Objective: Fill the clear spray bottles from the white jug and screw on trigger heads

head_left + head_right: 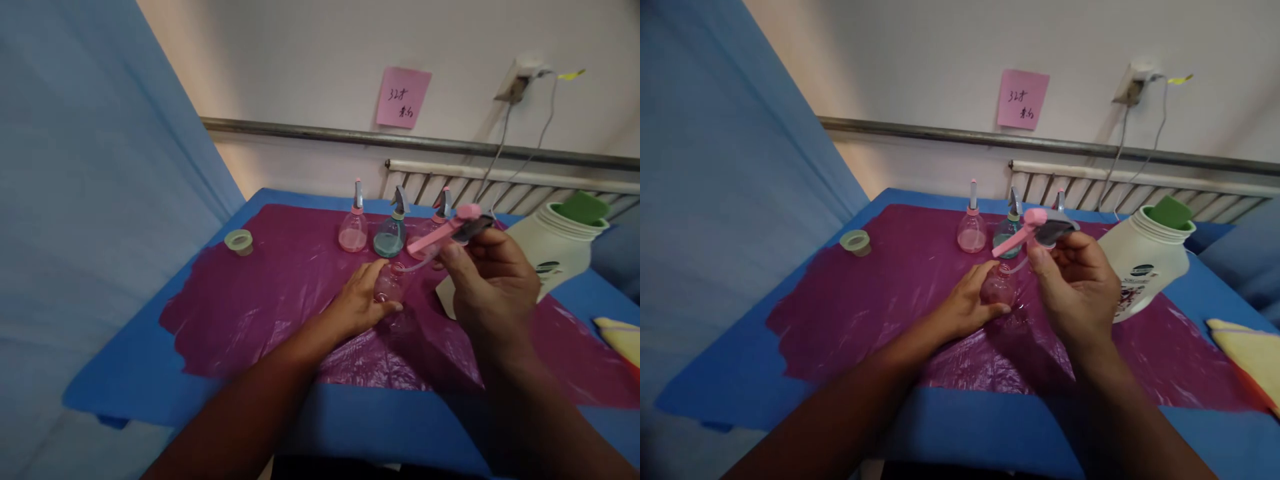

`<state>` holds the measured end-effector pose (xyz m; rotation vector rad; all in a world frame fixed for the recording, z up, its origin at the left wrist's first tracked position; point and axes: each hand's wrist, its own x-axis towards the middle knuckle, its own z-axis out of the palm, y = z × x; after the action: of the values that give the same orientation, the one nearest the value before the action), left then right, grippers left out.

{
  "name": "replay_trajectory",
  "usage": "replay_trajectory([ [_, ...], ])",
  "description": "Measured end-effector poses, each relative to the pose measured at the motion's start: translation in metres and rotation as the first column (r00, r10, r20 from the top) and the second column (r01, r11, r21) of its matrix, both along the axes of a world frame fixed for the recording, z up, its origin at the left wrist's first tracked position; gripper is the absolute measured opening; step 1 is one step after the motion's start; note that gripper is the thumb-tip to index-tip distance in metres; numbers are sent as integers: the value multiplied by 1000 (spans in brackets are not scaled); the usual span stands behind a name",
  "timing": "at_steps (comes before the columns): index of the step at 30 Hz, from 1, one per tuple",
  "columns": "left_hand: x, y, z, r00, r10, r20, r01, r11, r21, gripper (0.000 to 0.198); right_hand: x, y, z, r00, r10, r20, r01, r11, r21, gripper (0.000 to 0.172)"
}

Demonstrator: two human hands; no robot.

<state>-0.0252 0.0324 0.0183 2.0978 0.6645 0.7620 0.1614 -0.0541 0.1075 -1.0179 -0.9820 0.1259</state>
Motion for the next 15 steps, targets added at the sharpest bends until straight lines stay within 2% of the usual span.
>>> replay_trajectory([
  [5,4,-1,0,999,29,-41,-30,999,-25,98,11,11,18,999,-22,-27,21,999,-42,48],
  [7,5,-2,-1,998,35,-53,-37,999,-32,101,11,7,26,998,-53,-21,53,998,-28,42],
  [9,7,-3,-4,998,26,-63,-28,999,-37,104,8,0,36,994,-111,2,111,993,40,30],
  [12,12,-2,-10,998,45,-53,-46,999,-18,102,-4,-8,50,980,-168,110,162,985,65,23],
  [15,18,0,-14,997,54,-62,-52,998,38,102,-22,-2,55,946,-53,320,53,999,9,29],
])
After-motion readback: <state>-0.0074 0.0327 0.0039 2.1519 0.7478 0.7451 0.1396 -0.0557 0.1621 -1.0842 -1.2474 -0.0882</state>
